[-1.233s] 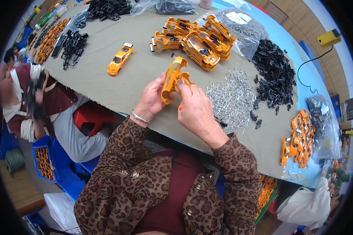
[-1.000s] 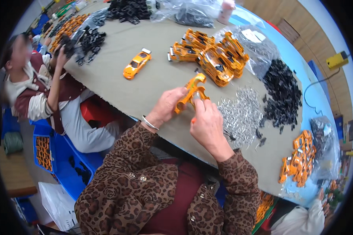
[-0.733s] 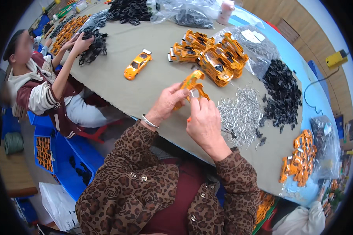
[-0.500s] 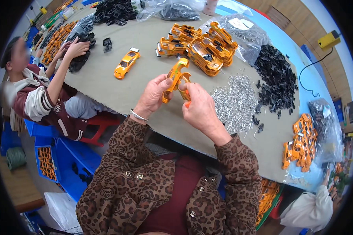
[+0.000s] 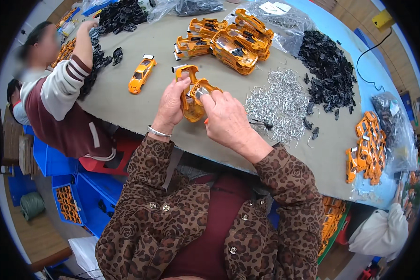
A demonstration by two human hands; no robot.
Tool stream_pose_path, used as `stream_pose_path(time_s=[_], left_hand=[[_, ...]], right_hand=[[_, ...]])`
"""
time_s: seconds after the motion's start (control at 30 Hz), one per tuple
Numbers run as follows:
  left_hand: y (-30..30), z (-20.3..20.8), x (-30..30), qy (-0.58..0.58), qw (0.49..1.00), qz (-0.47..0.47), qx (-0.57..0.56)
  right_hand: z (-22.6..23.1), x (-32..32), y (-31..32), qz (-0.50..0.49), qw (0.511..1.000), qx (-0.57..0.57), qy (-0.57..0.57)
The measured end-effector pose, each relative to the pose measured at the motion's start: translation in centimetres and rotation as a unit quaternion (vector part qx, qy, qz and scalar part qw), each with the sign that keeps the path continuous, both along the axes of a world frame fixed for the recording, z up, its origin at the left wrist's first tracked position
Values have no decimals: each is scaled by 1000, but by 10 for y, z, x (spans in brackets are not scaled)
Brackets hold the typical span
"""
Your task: The person assembles toy car bodies by picking up car shells, inserting metal pins by hand, securing them using pliers, and placing the assembled car shells on the table.
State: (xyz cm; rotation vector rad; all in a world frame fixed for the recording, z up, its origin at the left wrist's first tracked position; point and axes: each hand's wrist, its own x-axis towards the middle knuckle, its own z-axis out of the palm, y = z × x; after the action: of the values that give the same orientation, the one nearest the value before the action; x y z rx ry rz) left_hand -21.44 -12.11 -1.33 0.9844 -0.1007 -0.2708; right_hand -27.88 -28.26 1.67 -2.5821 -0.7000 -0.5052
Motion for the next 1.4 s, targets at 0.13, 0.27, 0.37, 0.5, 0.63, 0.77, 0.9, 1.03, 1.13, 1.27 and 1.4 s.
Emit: stream_pose_path(time_s=[0.13,0.27,0.37,0.5,0.63,0.77,0.9,1.03,1.13,1.27,1.4], left_hand=[[4,-7,3,-5,998,-34,-44],[9,-8,5,-42,992,-86,-81],[11,-2,5,-81,992,-97,-30],[14,13,0,-150,985,-81,21],[7,14,-5,-177,983,-51,0],[8,7,-4,-194,980,-29,24],[17,7,5,-171,982,-77,8],[31,4,13,-6,970,-166,-175],[42,-7,8,-5,985,-101,-141],[39,10,-4,-1,986,-85,-141],[35,20,-14,-1,978,-101,-181]], right_hand=[[3,-1,1,7,999,-45,-24],[-3,-2,2,40,995,-40,-82],[-3,-1,3,50,994,-42,-89],[-3,-3,7,44,993,-23,-110],[-4,-5,13,31,990,-20,-137],[-1,-6,17,36,994,-3,-101],[-3,-2,13,42,995,69,-66],[6,10,-7,102,988,109,-49],[24,14,-12,132,977,159,53],[40,10,-22,141,962,195,126],[36,12,-38,135,889,348,266]])
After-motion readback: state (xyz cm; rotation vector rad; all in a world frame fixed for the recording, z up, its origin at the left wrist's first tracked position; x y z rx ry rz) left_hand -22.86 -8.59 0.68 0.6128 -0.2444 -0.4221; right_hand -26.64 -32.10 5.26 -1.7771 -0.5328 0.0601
